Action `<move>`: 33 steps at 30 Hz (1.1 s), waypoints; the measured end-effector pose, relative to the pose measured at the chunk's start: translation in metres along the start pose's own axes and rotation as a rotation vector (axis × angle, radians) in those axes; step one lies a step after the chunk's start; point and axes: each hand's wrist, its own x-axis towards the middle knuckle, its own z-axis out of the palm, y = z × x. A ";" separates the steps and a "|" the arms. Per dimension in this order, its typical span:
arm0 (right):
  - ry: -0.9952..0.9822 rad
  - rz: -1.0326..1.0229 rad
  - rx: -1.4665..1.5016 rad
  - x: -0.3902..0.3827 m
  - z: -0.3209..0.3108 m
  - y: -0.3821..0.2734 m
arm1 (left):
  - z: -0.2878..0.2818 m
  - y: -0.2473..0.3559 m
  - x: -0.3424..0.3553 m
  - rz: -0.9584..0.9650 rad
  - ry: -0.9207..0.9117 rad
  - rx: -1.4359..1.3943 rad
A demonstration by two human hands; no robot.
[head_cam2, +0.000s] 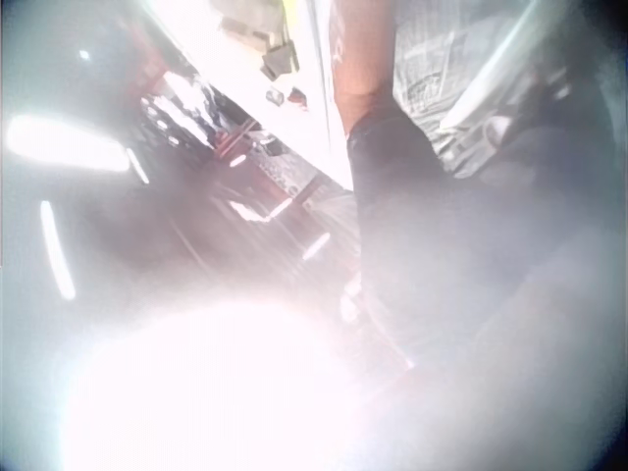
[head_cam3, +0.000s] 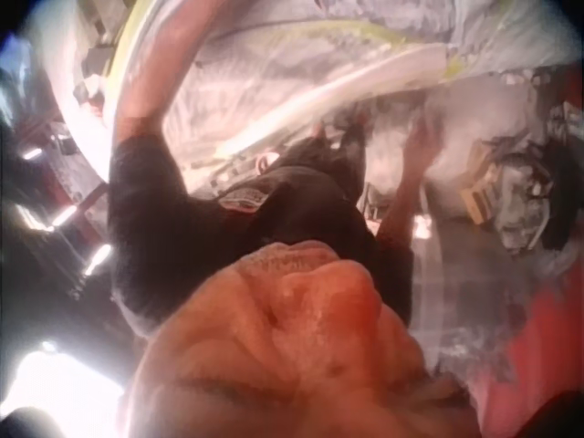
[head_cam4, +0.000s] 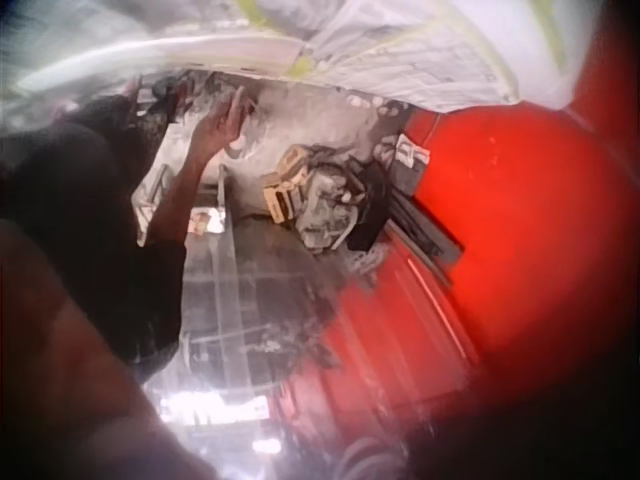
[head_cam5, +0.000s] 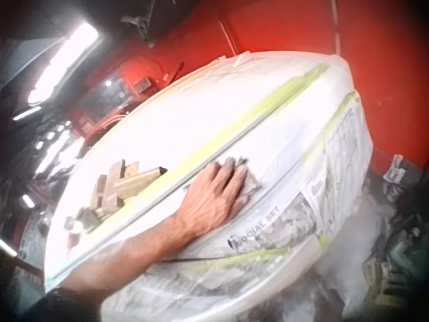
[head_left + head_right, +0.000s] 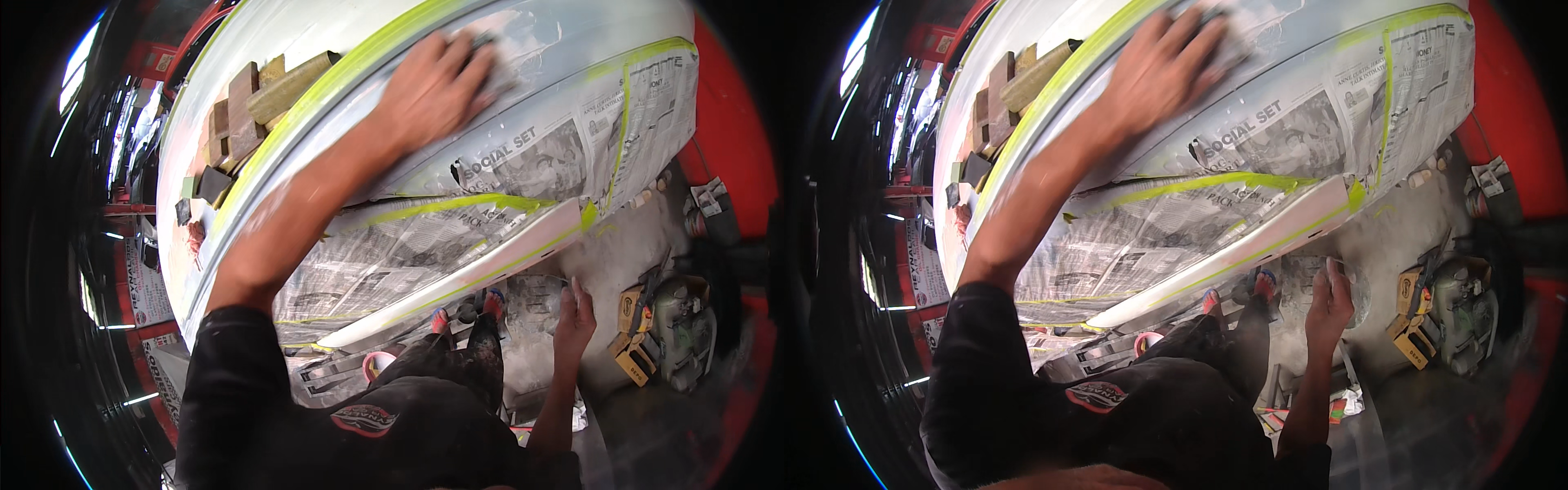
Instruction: The person sands a white car panel using various sanding blocks and a wet sanding method. They repeatedly rub the surface, dip the sanding block into a pink bucket of water, and wipe the panel with a cloth.
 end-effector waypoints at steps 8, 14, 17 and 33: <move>0.054 0.082 0.139 0.001 0.009 0.023 | 0.009 -0.015 0.020 -0.052 -0.043 0.090; -0.027 -0.007 -0.038 0.000 0.007 -0.006 | -0.012 -0.009 -0.020 -0.115 -0.062 0.077; 0.043 0.205 0.058 -0.019 -0.009 0.031 | -0.034 -0.002 -0.045 -0.157 -0.112 0.114; 0.067 0.141 0.155 -0.009 -0.019 0.038 | -0.023 0.001 -0.024 -0.180 -0.104 0.171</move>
